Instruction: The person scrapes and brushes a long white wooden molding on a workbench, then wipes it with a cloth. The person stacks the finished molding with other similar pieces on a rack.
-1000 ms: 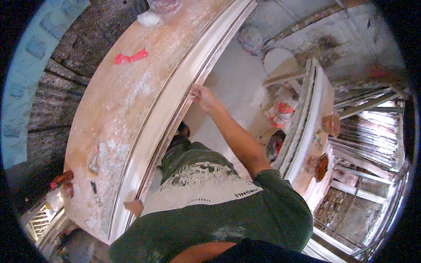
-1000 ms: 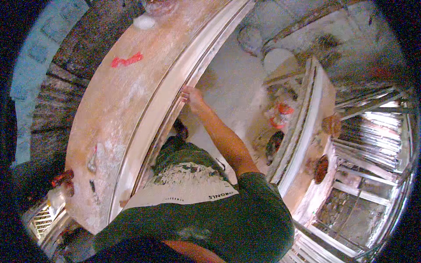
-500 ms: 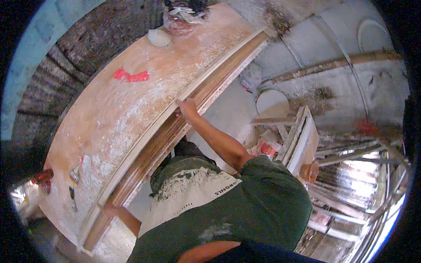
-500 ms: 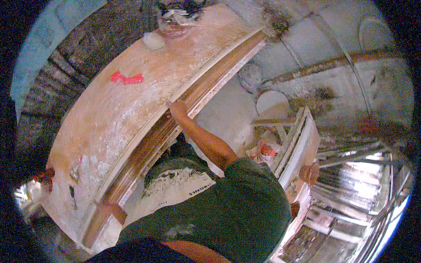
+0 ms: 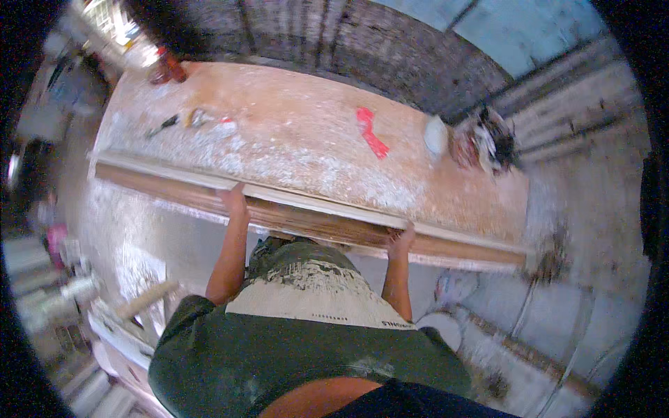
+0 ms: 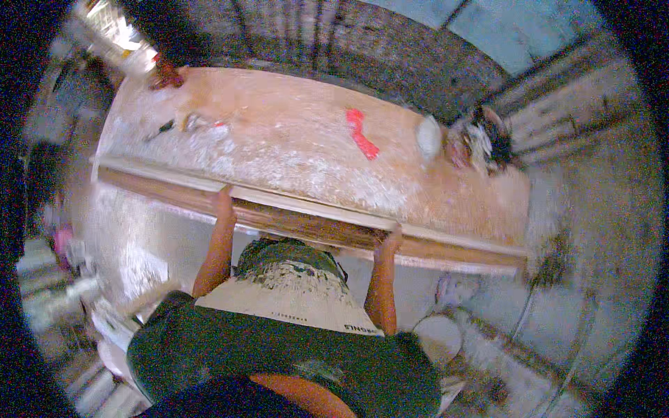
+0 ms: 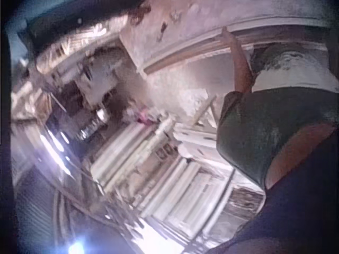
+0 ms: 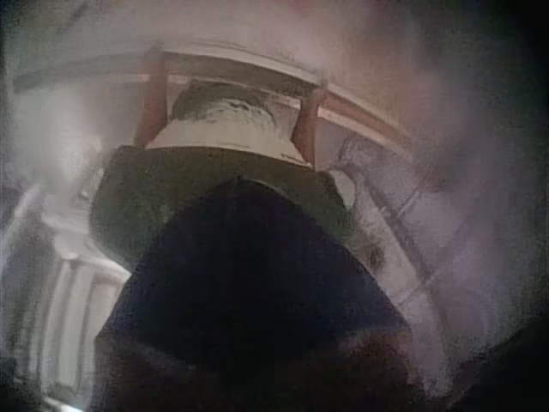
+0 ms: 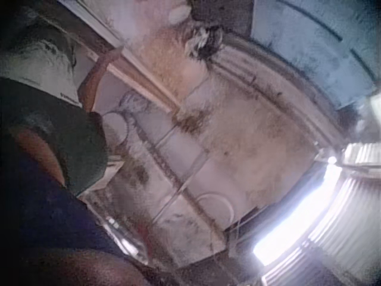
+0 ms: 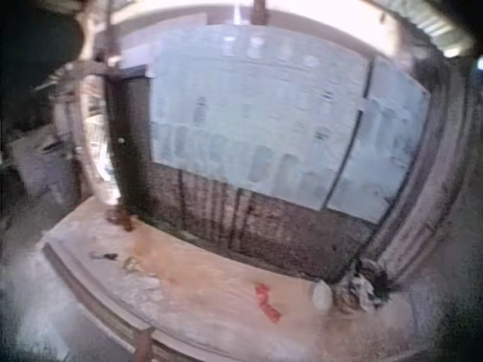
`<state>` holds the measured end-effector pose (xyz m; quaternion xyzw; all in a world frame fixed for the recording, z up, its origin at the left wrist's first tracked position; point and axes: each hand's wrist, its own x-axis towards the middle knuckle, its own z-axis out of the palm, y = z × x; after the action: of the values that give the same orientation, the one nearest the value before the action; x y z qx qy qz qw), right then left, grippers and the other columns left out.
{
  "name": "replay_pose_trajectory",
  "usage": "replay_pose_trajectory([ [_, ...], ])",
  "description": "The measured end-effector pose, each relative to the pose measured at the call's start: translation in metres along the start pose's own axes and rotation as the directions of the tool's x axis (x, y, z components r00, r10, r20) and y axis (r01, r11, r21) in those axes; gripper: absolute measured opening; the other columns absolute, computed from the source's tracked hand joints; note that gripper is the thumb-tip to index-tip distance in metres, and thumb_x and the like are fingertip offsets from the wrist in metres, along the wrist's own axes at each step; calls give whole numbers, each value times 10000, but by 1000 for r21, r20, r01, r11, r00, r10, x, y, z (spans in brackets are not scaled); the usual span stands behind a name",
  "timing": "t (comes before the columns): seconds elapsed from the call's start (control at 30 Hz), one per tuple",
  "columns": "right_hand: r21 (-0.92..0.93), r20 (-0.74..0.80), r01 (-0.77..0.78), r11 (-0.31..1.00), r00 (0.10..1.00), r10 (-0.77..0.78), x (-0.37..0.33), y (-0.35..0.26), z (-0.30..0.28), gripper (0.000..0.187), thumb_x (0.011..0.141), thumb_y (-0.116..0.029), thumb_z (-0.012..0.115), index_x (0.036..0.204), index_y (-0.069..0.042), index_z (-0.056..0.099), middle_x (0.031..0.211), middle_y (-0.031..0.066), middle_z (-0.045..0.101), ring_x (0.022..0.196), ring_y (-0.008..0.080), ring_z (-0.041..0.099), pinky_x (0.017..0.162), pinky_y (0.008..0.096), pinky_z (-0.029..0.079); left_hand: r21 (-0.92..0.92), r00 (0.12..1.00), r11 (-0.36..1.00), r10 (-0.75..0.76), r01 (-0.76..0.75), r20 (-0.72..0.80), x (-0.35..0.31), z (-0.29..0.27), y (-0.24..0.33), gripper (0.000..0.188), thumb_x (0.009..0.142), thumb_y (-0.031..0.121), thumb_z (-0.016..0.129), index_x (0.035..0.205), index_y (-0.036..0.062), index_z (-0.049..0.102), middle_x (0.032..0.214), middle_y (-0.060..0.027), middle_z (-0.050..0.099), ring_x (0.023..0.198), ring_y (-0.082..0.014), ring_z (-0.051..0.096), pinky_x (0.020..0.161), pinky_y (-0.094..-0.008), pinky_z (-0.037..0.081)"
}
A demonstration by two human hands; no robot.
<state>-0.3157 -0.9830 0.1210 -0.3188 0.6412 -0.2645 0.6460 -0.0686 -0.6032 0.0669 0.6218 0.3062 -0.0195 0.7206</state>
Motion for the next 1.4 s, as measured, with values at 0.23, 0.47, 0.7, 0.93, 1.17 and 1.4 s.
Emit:
replay_pose_trajectory([
  [0.23, -267, 123, 224, 937, 972, -198, 74, 11, -35, 290, 856, -302, 530, 752, -35, 577, 575, 72, 552, 434, 162, 505, 370, 280, 375, -48, 992, 991, 124, -124, -4, 11, -11, -22, 689, 710, -12, 616, 1311, -50, 284, 1265, -196, 453, 1165, -288, 452, 1011, -353, 342],
  [0.47, -408, 155, 238, 881, 969, -190, 46, -4, -49, 372, 872, -326, 519, 635, -46, 581, 513, 67, 530, 400, 149, 462, 359, 281, 336, 2, 940, 945, 327, -328, -94, -53, 5, 49, 727, 690, 68, 614, 1336, -35, 297, 1280, -198, 425, 1179, -315, 426, 1012, -373, 351],
  [0.7, -508, 219, 243, 826, 964, -150, -4, 7, -49, 393, 877, -336, 523, 632, -32, 567, 550, 86, 558, 397, 165, 453, 376, 310, 345, 170, 873, 889, 452, -425, -184, -5, -52, 21, 684, 657, 38, 637, 1283, -70, 385, 1390, -268, 301, 1311, -387, 268, 1097, -382, 235],
  [0.93, -541, 410, 408, 735, 891, -193, 21, 8, -36, 425, 896, -339, 485, 697, 17, 605, 635, 132, 650, 429, 179, 556, 350, 295, 365, 644, 851, 715, 490, -270, -187, -2, -33, 37, 886, 683, 210, 699, 1337, -171, 238, 1431, -328, 199, 1355, -431, 178, 1134, -414, 175],
  [1.17, -792, 484, 432, 432, 875, 13, 57, -34, 14, 482, 903, -360, 480, 870, 108, 589, 661, 210, 634, 505, 270, 634, 423, 325, 516, 786, 903, 585, 421, -199, -84, -4, 5, 36, 1035, 742, 489, 669, 1377, -164, 179, 1474, -319, 124, 1390, -419, 87, 1149, -433, 88],
  [1.4, -807, 578, 562, 180, 814, 49, 85, -24, 37, 515, 918, -405, 445, 815, 72, 608, 580, 176, 606, 459, 267, 618, 484, 346, 547, 899, 905, 305, 382, -314, 186, -28, -8, 3, 918, 800, 563, 565, 1397, -73, 280, 1496, -256, 161, 1400, -395, 83, 1145, -460, 58],
])
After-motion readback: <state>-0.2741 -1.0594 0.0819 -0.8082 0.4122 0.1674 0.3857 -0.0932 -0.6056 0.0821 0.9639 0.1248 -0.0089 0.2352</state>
